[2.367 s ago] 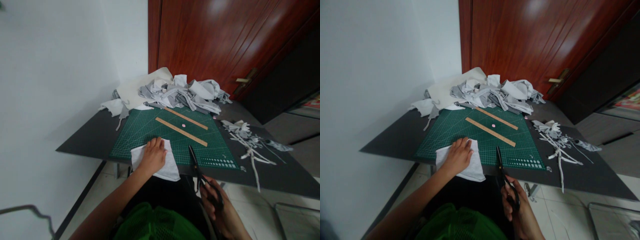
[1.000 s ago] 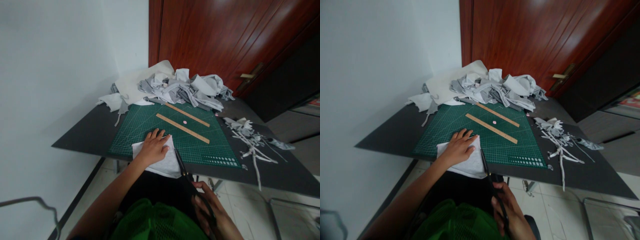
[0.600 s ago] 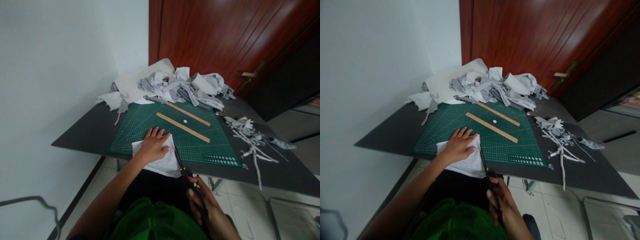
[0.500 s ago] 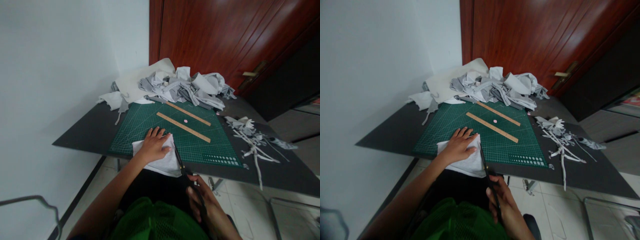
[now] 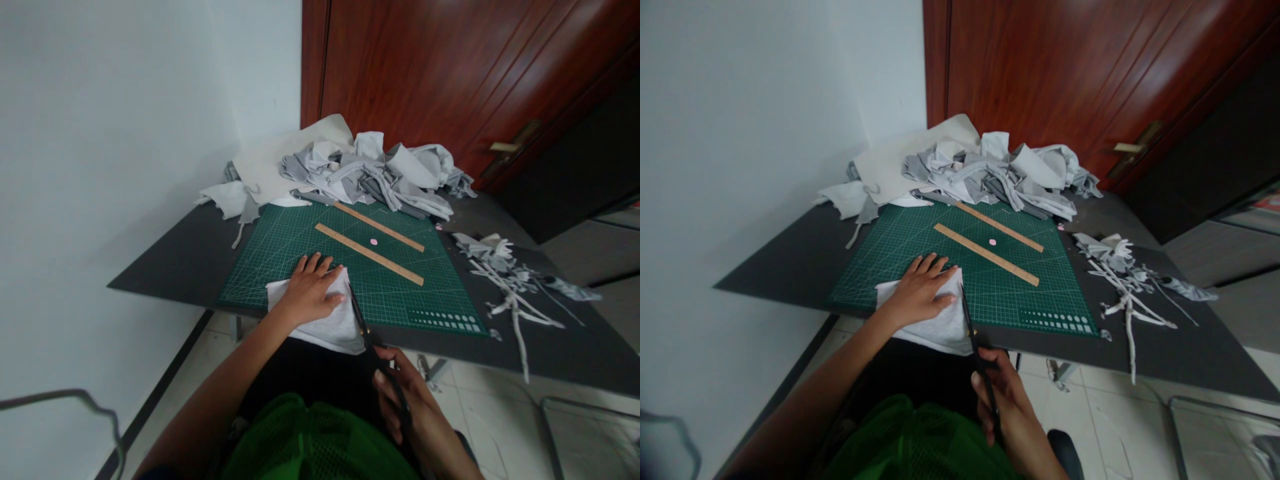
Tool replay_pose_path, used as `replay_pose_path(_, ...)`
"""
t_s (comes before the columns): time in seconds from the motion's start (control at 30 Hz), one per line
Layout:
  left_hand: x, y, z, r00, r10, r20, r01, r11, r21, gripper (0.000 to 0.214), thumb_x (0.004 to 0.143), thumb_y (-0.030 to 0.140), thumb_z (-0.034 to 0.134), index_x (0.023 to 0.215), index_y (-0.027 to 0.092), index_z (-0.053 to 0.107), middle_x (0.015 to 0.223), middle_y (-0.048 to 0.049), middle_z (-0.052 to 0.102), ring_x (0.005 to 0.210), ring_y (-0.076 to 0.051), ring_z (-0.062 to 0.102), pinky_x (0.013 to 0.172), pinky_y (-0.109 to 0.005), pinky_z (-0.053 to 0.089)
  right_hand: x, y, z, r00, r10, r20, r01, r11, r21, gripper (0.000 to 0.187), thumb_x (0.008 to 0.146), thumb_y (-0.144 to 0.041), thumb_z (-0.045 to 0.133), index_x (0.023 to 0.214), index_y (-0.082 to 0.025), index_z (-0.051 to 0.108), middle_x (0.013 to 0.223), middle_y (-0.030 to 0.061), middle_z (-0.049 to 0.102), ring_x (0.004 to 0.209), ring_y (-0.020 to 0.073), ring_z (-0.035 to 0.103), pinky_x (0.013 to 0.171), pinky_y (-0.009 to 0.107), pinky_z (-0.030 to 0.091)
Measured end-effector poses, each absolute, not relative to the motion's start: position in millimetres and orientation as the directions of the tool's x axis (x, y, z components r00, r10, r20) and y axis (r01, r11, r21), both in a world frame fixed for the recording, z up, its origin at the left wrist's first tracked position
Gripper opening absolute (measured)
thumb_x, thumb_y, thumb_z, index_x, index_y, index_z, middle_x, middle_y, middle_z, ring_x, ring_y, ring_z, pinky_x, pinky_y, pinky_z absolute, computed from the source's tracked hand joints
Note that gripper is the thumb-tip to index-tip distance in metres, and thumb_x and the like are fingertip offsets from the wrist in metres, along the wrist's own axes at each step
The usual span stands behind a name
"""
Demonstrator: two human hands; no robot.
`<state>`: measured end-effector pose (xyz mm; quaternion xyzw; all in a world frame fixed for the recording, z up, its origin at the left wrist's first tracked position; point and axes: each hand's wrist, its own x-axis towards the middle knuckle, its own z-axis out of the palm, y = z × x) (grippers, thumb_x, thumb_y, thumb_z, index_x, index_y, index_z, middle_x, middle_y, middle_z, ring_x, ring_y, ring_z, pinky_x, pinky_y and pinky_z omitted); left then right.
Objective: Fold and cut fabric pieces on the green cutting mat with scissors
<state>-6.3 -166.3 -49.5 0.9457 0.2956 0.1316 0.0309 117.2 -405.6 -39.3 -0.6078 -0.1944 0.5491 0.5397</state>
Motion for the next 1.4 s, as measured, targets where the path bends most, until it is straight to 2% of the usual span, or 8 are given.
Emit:
replay_pose_path(0.5,-6,-168,-48,0.795,0.565,0.220,0.553,-0.825,0.121,0.067,0.093,0.058,0.054,0.152,0.027,0.045,0.158,-0.0096,0.045,0.149,-0.038,0.032,0.122,-0.058,0.020,115,-410,-44,0.292,0.852,-0.435,-0.257,-0.368,-0.894,0.058,0.085,-0.060,0.072,0.125,-0.026,0.047,0.061,-0.0118,0.048,0.036,0.0027,0.031,0.034,0.015,0.025)
replay_pose_path(0.63,-6,-167,-48,0.796,0.565,0.219,0.554,-0.825,0.113,0.067,0.094,0.058,0.053,0.152,0.027,0.044,0.158,-0.0094,0.044,0.150,-0.038,0.031,0.123,-0.057,0.019,112,-411,-44,0.354,0.841,-0.408,-0.229,-0.345,-0.910,0.055,0.086,-0.058,0.071,0.126,-0.027,0.048,0.062,-0.0112,0.047,0.039,0.0037,0.034,0.035,0.014,0.027)
replay_pose_path(1.07,-6,-168,-47,0.797,0.564,0.217,0.552,-0.826,0.118,0.067,0.094,0.059,0.051,0.152,0.026,0.044,0.158,-0.0090,0.044,0.149,-0.038,0.031,0.123,-0.058,0.020,114,-413,-44,0.344,0.855,-0.389,-0.181,-0.346,-0.921,0.058,0.086,-0.061,0.070,0.128,-0.027,0.048,0.063,-0.0103,0.050,0.039,0.0043,0.035,0.035,0.016,0.030)
replay_pose_path(1.27,-7,-169,-46,0.792,0.570,0.218,0.557,-0.821,0.122,0.067,0.094,0.059,0.052,0.152,0.027,0.045,0.158,-0.0087,0.044,0.149,-0.037,0.032,0.123,-0.056,0.020,111,-413,-41,0.389,0.837,-0.385,-0.217,-0.322,-0.921,0.058,0.083,-0.058,0.074,0.127,-0.027,0.050,0.065,-0.0102,0.051,0.039,0.0038,0.038,0.035,0.015,0.031)
replay_pose_path(1.4,-7,-168,-47,0.792,0.569,0.220,0.556,-0.822,0.124,0.066,0.094,0.059,0.051,0.152,0.026,0.045,0.158,-0.0086,0.044,0.149,-0.037,0.031,0.123,-0.057,0.019,113,-410,-36,0.336,0.831,-0.444,-0.293,-0.356,-0.887,0.056,0.083,-0.057,0.075,0.122,-0.027,0.049,0.064,-0.0111,0.050,0.038,0.0025,0.035,0.033,0.013,0.029)
